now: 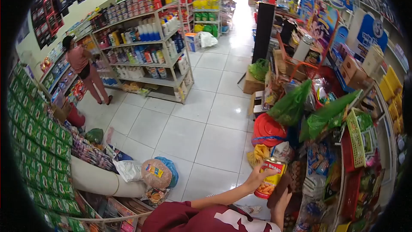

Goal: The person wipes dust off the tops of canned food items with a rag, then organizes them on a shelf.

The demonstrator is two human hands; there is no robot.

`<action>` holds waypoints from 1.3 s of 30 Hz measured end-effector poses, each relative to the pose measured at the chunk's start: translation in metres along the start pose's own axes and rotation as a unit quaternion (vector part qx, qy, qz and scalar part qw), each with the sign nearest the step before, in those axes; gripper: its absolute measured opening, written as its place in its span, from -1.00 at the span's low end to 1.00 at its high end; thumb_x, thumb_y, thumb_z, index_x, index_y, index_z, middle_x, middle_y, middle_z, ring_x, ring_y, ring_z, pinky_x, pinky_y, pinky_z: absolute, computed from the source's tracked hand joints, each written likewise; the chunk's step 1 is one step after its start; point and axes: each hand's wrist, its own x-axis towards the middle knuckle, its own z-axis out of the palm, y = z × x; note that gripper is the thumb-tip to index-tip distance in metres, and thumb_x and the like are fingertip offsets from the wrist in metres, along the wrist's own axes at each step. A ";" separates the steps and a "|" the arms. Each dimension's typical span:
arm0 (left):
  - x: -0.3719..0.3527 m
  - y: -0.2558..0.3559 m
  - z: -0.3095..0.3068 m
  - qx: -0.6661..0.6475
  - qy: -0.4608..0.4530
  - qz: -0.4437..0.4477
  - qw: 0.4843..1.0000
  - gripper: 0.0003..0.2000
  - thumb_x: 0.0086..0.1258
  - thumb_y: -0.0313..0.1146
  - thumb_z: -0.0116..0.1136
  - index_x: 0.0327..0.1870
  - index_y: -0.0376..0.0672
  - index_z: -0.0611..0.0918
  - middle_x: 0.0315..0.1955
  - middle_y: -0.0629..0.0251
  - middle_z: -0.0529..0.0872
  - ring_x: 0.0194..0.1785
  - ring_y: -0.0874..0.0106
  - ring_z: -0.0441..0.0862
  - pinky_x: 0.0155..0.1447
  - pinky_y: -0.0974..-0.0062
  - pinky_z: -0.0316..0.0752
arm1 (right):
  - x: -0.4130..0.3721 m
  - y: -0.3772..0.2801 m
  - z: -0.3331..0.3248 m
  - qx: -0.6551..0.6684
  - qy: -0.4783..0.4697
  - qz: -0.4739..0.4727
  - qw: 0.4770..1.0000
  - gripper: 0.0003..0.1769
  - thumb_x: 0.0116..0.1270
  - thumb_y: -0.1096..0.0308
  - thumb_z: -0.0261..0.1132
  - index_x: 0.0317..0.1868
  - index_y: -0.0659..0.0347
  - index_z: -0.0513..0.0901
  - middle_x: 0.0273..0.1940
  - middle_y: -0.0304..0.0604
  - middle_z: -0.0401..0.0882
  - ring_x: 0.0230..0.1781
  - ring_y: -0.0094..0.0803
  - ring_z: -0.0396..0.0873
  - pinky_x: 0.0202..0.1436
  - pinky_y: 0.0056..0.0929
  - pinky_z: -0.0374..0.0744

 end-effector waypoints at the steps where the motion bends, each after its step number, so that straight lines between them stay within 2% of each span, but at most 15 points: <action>1: 0.000 0.001 0.000 0.026 -0.016 0.002 1.000 -0.53 0.09 -0.20 0.23 -0.01 -0.26 0.43 -0.23 0.25 0.59 -0.14 0.51 0.53 -0.01 0.58 0.41 | -0.005 0.015 -0.002 0.089 0.009 0.074 0.993 -0.59 0.36 0.26 -0.03 0.10 0.38 0.34 0.03 -0.07 0.39 0.02 -0.38 0.40 0.03 -0.47 0.39; 2: 0.000 -0.001 0.000 0.071 -0.039 0.007 0.997 -0.50 0.08 -0.19 0.24 0.00 -0.27 0.42 -0.22 0.24 0.59 -0.12 0.51 0.52 0.01 0.58 0.39 | -0.010 0.029 -0.004 0.177 0.032 0.145 0.973 -0.54 0.38 0.21 -0.04 0.16 0.36 0.26 0.07 -0.06 0.35 0.07 -0.37 0.36 0.07 -0.46 0.38; 5: -0.007 0.000 0.006 0.186 -0.109 0.027 0.976 -0.48 0.07 -0.20 0.28 0.02 -0.28 0.42 -0.17 0.26 0.59 -0.08 0.52 0.50 0.05 0.57 0.36 | 0.012 -0.030 0.019 0.263 0.025 -0.027 0.964 -0.49 0.37 0.09 -0.15 0.00 0.41 0.43 -0.10 -0.04 0.50 -0.14 -0.34 0.51 -0.07 -0.48 0.48; 9: -0.011 0.000 0.005 0.332 -0.094 0.097 0.934 -0.31 -0.05 -0.15 0.37 0.12 -0.28 0.36 0.02 0.20 0.40 0.10 0.44 0.33 0.19 0.50 0.20 | 0.015 -0.044 0.016 0.403 0.005 0.064 0.913 -0.35 0.40 -0.05 -0.29 0.00 0.42 0.43 -0.14 -0.06 0.53 -0.11 -0.34 0.51 -0.02 -0.45 0.47; 11: -0.004 -0.005 -0.004 0.414 -0.091 0.190 0.886 -0.20 -0.11 -0.14 0.40 0.18 -0.28 0.31 0.17 0.14 0.22 0.26 0.36 0.17 0.31 0.42 0.06 | 0.002 -0.034 0.014 0.068 -0.019 -0.106 0.992 -0.47 0.38 0.08 -0.12 0.12 0.40 0.30 0.03 -0.04 0.39 0.00 -0.36 0.42 0.07 -0.42 0.40; 13: -0.006 0.016 0.000 0.376 -0.080 0.235 0.893 -0.16 -0.15 -0.12 0.39 0.20 -0.30 0.27 0.20 0.15 0.09 0.32 0.31 0.04 0.34 0.41 -0.04 | -0.013 -0.022 0.009 -0.139 -0.024 -0.220 0.965 -0.46 0.33 0.15 -0.01 0.17 0.39 0.24 0.11 -0.03 0.33 0.05 -0.36 0.39 0.11 -0.40 0.38; 15: -0.008 0.032 0.005 0.256 -0.070 0.266 0.927 -0.17 -0.16 -0.06 0.38 0.16 -0.31 0.33 0.13 0.14 0.22 0.28 0.30 0.14 0.31 0.43 0.03 | -0.022 -0.009 -0.001 -0.082 -0.104 -0.179 0.975 -0.43 0.25 0.18 0.06 0.17 0.38 0.24 0.10 -0.03 0.35 0.04 -0.35 0.40 0.10 -0.40 0.39; 17: -0.012 0.036 0.006 0.069 -0.201 0.115 0.970 -0.13 -0.18 -0.16 0.35 0.24 -0.25 0.22 0.19 0.26 0.19 0.24 0.41 0.22 0.34 0.47 -0.02 | -0.026 0.006 -0.008 0.017 -0.173 -0.092 0.980 -0.40 0.17 0.21 0.13 0.16 0.37 0.25 0.08 -0.04 0.36 0.02 -0.34 0.42 0.10 -0.39 0.40; 19: -0.022 0.047 0.018 0.101 -0.273 0.088 0.953 -0.11 -0.18 -0.16 0.33 0.26 -0.25 0.19 0.19 0.24 0.17 0.27 0.39 0.18 0.35 0.44 -0.03 | -0.023 0.017 -0.016 0.119 -0.225 -0.002 0.967 -0.36 0.09 0.23 0.20 0.16 0.37 0.26 0.06 -0.04 0.38 0.01 -0.33 0.43 0.09 -0.39 0.41; 23: -0.008 0.040 0.019 0.239 -0.188 0.320 0.897 -0.07 -0.20 -0.15 0.42 0.25 -0.28 0.17 0.25 0.16 0.06 0.35 0.44 0.01 0.32 0.38 0.06 | -0.016 0.038 -0.026 0.291 -0.239 0.077 0.923 -0.26 -0.07 0.29 0.34 0.14 0.35 0.27 0.03 -0.04 0.41 -0.01 -0.31 0.46 0.08 -0.38 0.43; 25: -0.015 0.039 0.022 0.257 -0.101 0.286 0.918 -0.18 -0.06 -0.18 0.39 0.22 -0.30 0.22 0.13 0.13 0.29 0.21 0.36 0.28 0.22 0.40 0.24 | -0.019 0.011 -0.014 0.404 -0.129 0.065 0.903 -0.25 -0.16 0.34 0.38 0.10 0.38 0.32 -0.09 -0.10 0.52 -0.10 -0.28 0.53 0.05 -0.36 0.48; 27: -0.019 0.040 0.018 0.365 -0.044 0.184 0.911 -0.22 0.01 -0.18 0.35 0.23 -0.30 0.22 0.06 0.11 0.40 0.12 0.31 0.42 0.14 0.43 0.34 | -0.017 -0.003 -0.004 0.375 -0.035 0.079 0.923 -0.33 -0.15 0.37 0.36 0.03 0.42 0.38 -0.17 -0.12 0.54 -0.15 -0.35 0.53 -0.02 -0.44 0.48; 32: -0.036 0.058 0.041 0.511 -0.014 0.240 0.826 -0.18 0.04 -0.15 0.35 0.26 -0.30 0.16 -0.02 0.12 0.52 -0.01 0.47 0.49 0.03 0.53 0.40 | -0.026 -0.008 -0.010 0.215 0.081 0.049 0.972 -0.59 -0.02 0.33 0.40 -0.19 0.39 0.51 -0.28 -0.20 0.54 -0.31 -0.52 0.47 -0.20 -0.54 0.44; 35: -0.028 0.048 0.034 0.371 -0.085 0.161 0.911 -0.13 -0.03 0.01 0.35 0.24 -0.29 0.20 -0.05 0.01 0.53 -0.01 0.22 0.54 0.04 0.41 0.40 | -0.026 -0.015 -0.020 0.195 0.086 0.039 0.976 -0.49 -0.04 0.37 0.39 -0.07 0.38 0.43 -0.23 -0.17 0.51 -0.23 -0.49 0.46 -0.13 -0.49 0.45; 39: -0.021 0.037 0.026 0.305 -0.257 0.137 0.907 -0.04 -0.14 0.00 0.41 0.29 -0.25 0.16 0.28 -0.11 0.10 0.37 0.17 0.05 0.34 0.37 -0.01 | -0.028 -0.013 -0.031 0.310 -0.036 0.008 0.950 -0.43 -0.04 0.39 0.38 -0.01 0.37 0.34 -0.18 -0.14 0.47 -0.17 -0.45 0.45 -0.08 -0.46 0.45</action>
